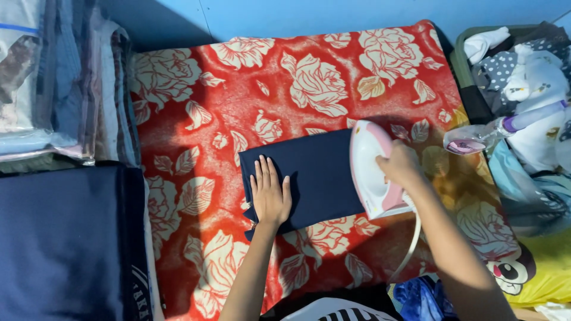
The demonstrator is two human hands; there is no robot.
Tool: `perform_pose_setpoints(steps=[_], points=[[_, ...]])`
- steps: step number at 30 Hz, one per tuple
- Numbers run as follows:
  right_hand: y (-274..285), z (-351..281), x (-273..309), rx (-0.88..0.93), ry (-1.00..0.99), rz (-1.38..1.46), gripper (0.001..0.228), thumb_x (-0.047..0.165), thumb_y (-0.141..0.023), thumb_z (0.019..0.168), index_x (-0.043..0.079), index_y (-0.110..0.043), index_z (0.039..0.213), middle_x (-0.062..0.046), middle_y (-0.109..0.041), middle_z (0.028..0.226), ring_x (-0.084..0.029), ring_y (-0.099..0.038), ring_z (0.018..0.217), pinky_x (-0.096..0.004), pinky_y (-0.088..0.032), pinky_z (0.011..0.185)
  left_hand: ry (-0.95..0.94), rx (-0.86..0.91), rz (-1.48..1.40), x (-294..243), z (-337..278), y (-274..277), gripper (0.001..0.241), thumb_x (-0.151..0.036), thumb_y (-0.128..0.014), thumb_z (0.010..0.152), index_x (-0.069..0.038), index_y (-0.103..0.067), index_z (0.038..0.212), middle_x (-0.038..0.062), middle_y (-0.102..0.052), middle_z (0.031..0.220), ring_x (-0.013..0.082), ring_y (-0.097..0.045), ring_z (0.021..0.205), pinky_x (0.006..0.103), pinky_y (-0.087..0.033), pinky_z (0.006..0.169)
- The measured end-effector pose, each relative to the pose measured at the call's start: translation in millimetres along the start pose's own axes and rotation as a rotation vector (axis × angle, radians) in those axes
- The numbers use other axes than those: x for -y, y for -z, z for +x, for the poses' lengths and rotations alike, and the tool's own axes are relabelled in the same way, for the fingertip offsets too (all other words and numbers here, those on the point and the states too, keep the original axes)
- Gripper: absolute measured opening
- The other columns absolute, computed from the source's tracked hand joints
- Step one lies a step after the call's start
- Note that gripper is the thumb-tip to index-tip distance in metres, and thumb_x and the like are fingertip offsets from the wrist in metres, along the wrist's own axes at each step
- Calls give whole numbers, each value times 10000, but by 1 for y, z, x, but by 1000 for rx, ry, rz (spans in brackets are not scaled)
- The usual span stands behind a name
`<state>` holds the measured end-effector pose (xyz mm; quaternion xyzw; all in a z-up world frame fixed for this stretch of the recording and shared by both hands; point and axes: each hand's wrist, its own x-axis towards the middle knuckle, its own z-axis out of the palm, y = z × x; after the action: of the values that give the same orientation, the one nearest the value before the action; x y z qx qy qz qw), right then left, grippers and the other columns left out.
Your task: The person irons a dark blue garment with a lace trim on a floral-patterned surface. They smooth the fabric, iron it, fold it in half, iron the folded edges, and then fold it again into a smaller rectangle before ironing the final folded piece.
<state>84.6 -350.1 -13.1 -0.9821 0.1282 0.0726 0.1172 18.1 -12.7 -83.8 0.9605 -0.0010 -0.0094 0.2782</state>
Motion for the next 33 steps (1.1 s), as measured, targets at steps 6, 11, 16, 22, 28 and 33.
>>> perform_pose_setpoints(steps=[6,11,16,22,28,33], points=[[44,-43,8,142,16,99,480,247,-726,826,-124,-670,1125,-406,-698,1090,-557,-666,1103,-600,-542,949,3,4,19,-1,0,3,750,-508,-317,1072,-44,-162,1641,182,-115,1722,346,-82,1593,545,-129,1258],[23,-15,-7,116,82,198,463,242,-718,798,-141,-691,1057,-393,-702,1052,-538,-654,1117,-602,-530,915,7,-2,60,0,-1,-3,759,-531,-306,1075,-37,-177,1636,188,-130,1718,350,-89,1592,544,-140,1257],[14,3,-16,142,0,106,513,374,-711,800,-1,-700,1149,-250,-740,1123,-428,-691,1133,-543,-554,935,18,11,57,-3,-1,0,758,-534,-298,1073,-54,-160,1643,166,-104,1726,332,-75,1597,539,-135,1264],[22,-52,-28,154,3,177,464,312,-706,818,-54,-702,1104,-313,-733,1091,-469,-675,1141,-565,-549,926,42,12,71,-2,-3,2,776,-560,-292,1065,-68,-145,1647,153,-95,1730,320,-62,1599,534,-126,1268],[37,-80,-57,152,-227,454,373,203,-681,835,-65,-692,1095,-237,-670,677,-383,-704,592,-483,-580,569,61,60,56,-8,-6,10,781,-567,-279,1063,-71,-132,1648,146,-68,1734,318,-31,1602,529,-100,1276],[57,-85,-44,129,-202,423,406,229,-703,841,-48,-687,1137,-276,-690,737,-400,-738,640,-524,-580,549,73,69,67,-7,-6,8,786,-580,-268,1061,-85,-118,1651,134,-55,1737,307,-17,1603,522,-86,1280]])
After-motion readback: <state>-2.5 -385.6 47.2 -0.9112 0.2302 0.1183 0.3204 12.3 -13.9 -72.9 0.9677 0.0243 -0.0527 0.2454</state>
